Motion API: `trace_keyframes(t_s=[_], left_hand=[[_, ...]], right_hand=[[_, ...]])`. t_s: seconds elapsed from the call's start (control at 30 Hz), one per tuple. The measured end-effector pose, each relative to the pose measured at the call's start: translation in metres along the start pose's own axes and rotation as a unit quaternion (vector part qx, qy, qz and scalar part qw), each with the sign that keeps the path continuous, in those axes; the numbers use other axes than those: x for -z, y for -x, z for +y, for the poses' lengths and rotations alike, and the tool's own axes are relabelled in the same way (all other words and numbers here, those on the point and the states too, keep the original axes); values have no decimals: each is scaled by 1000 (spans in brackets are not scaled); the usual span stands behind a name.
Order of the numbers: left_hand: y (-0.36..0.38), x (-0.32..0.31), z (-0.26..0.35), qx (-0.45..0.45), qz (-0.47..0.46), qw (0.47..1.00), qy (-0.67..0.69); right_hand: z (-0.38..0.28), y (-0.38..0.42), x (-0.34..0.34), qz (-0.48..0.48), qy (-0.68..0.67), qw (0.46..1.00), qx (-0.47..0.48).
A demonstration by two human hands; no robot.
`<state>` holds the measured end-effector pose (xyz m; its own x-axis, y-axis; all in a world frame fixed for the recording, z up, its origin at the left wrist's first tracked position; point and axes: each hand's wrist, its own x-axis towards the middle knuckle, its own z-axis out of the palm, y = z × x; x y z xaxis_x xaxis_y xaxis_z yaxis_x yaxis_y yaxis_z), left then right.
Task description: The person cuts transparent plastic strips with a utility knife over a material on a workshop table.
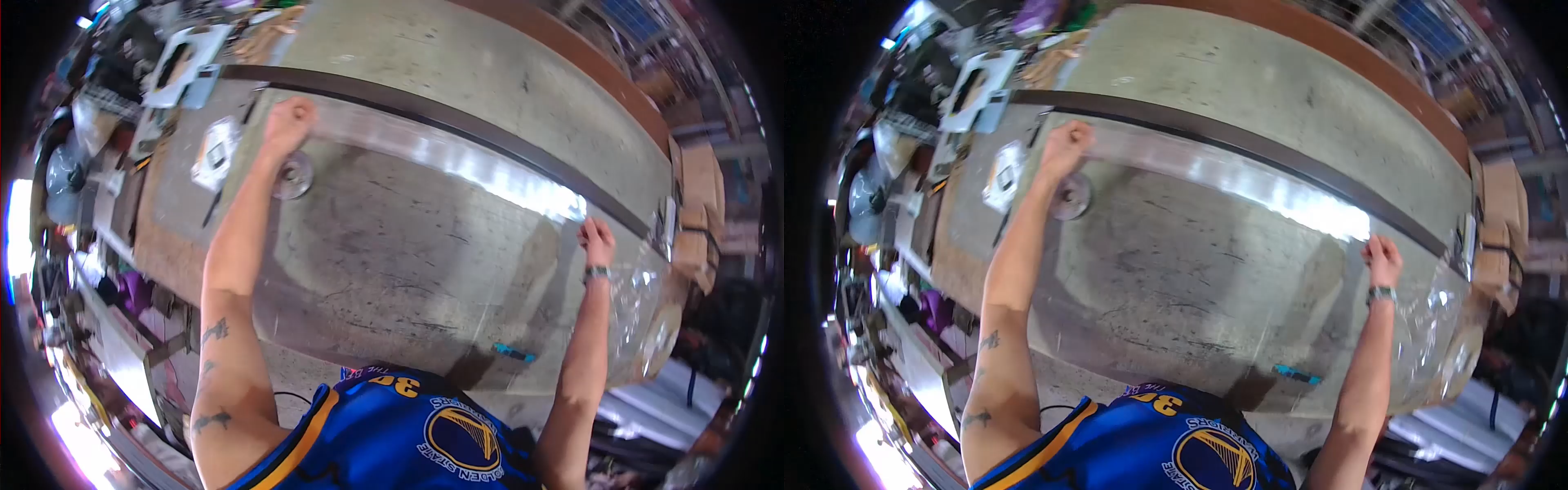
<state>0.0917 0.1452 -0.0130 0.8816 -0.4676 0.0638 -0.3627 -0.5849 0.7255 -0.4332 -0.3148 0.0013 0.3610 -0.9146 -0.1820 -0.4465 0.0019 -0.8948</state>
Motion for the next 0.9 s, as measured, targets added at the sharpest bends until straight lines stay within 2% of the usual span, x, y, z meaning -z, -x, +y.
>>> trace_keyframes(t_s=[0.03, 0.07, 0.1, 0.17, 0.2, 0.23, 0.27, 0.33, 0.43, 0.47, 0.57, 0.67, 0.9], left_hand=[[-7, -10, -11, -10, 20, 999, -24], [-17, -24, -36, 4, 27, 1000, -13], [-14, -27, -30, 25, 41, 995, -83], [-7, -30, -30, -10, 65, 993, -101], [-6, -31, -34, -22, 64, 996, -58], [-8, -33, -42, -25, 62, 997, -30], [-8, -34, -50, -33, 63, 997, -10], [-11, -34, -61, -30, 60, 998, -12], [-14, -40, -63, -72, 184, 979, -44], [-12, -38, -61, -23, 182, 980, -73], [-15, -38, -74, 24, 118, 993, -14], [-9, -37, -57, -18, 95, 993, -72], [-7, -38, -57, -24, 127, 990, -48]], right_hand=[[3, -9, -12, 14, 2, 1000, -7], [16, -25, -16, -10, 24, 1000, -15], [40, -44, -20, 8, 95, 995, 14], [53, -51, -37, 13, 82, 997, -6], [66, -59, -41, 19, 89, 996, -23], [95, -71, -42, 34, 121, 992, 22], [73, -57, -51, 50, 163, 985, 1], [58, -47, -55, 40, 145, 989, -1], [55, -40, -61, 90, 129, 987, 27], [55, -39, -62, 114, 126, 985, 40], [57, -33, -60, 95, 156, 982, 43], [55, -29, -59, 75, 182, 979, 48], [61, -22, -49, 103, 154, 981, 52]])
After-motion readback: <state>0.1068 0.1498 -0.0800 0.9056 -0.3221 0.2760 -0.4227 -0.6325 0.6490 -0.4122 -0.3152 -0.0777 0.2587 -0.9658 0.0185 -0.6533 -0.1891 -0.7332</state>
